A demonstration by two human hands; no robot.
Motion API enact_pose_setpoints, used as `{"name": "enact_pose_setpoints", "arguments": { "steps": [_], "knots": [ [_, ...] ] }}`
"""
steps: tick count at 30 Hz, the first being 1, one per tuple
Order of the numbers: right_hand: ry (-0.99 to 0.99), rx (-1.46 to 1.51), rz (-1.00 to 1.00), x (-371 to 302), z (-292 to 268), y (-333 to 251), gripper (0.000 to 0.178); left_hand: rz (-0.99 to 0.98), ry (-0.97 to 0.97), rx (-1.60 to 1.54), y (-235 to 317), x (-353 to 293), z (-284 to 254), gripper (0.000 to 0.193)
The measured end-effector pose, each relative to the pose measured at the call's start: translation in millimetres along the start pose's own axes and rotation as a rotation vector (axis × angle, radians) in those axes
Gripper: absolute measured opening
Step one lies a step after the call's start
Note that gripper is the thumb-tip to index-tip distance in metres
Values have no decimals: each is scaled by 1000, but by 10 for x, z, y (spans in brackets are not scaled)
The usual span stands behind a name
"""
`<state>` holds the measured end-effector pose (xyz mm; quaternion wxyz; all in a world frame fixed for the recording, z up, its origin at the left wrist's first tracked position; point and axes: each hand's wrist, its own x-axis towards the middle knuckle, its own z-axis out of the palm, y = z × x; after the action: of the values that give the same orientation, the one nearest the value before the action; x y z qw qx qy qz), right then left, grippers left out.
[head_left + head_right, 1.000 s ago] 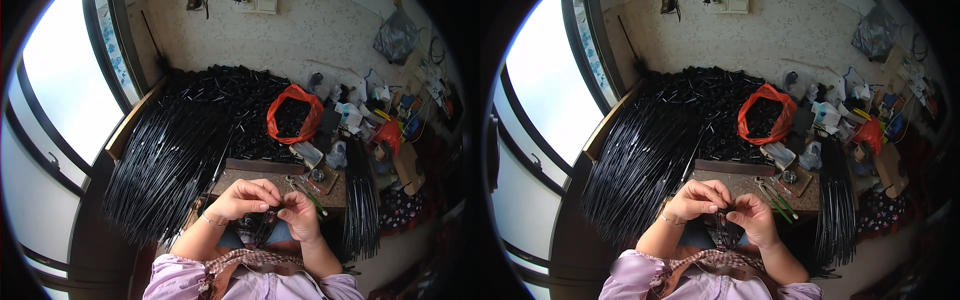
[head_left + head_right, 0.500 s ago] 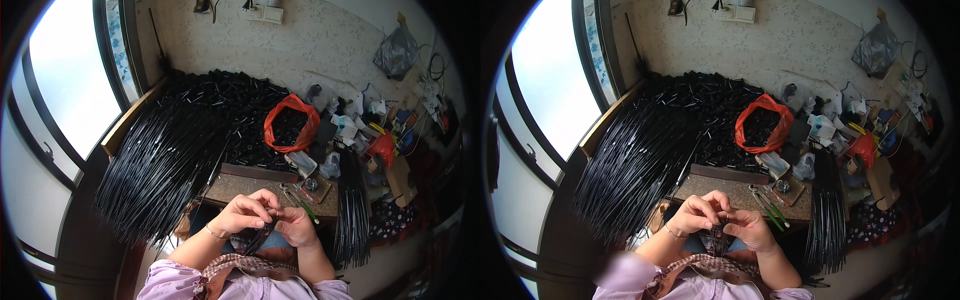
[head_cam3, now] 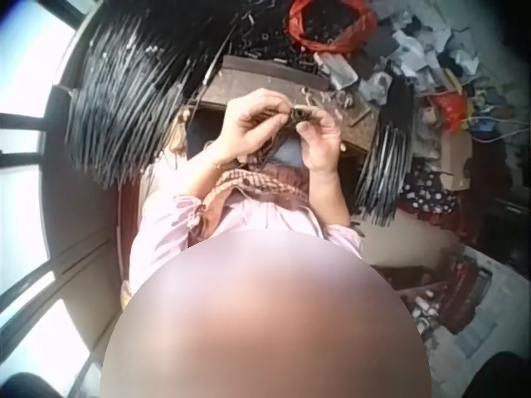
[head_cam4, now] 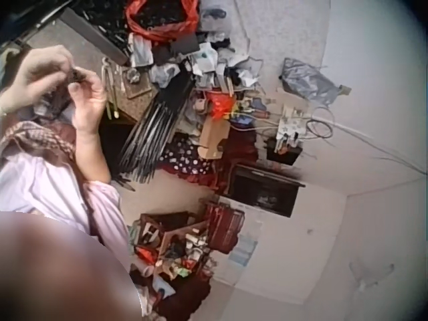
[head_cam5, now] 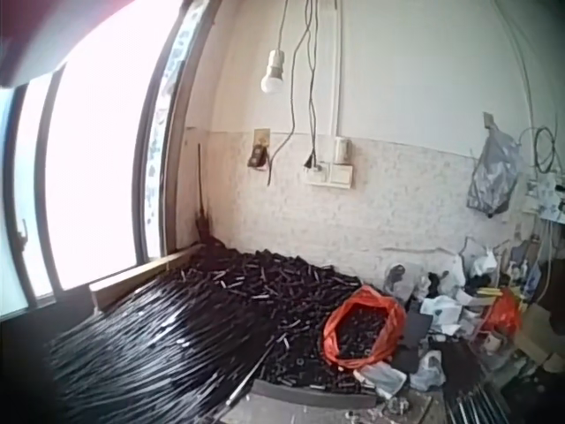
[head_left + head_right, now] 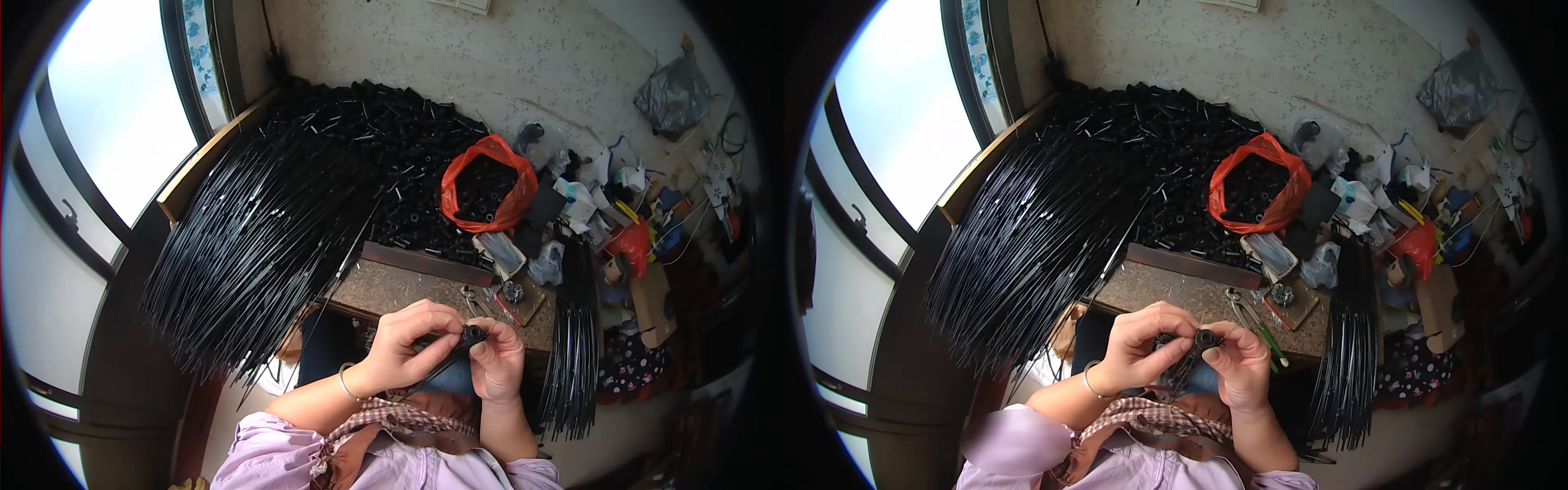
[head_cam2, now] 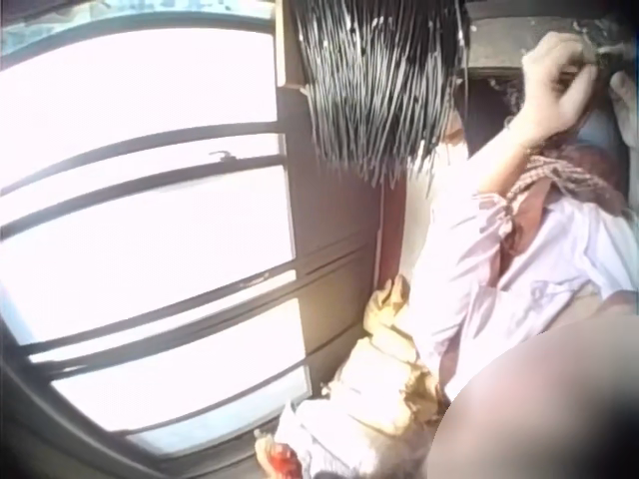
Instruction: Assembling components for umbrella ribs by attaching plastic tips and connectors to long rods.
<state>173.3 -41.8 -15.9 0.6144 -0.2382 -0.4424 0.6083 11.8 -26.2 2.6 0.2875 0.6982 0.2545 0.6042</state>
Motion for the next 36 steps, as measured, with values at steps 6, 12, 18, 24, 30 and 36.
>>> {"name": "enact_pose_setpoints", "arguments": {
  "steps": [6, 12, 18, 24, 30, 36],
  "knots": [
    [-49, -215, -45, 27, 10, -93, 14, -153, 2, -68, 41, -96, 52, 32],
    [-10, -252, -108, 28, 37, -7, 15, 73, -43, 80, -76, -49, 85, 31],
    [27, -107, 185, 40, 39, 22, 92, -269, -380, -571, -67, -236, 119, 50],
    [-81, -683, -140, 65, 61, -208, 91, -504, -343, -806, -131, -215, 44, 54],
    [-68, -1286, -713, 23, 210, -429, 48, -466, -137, -736, -135, -248, 87, 47],
    [-159, -1230, -682, 143, 303, -456, 15, -241, 48, -328, -105, -118, 234, 43]
  ]
}}
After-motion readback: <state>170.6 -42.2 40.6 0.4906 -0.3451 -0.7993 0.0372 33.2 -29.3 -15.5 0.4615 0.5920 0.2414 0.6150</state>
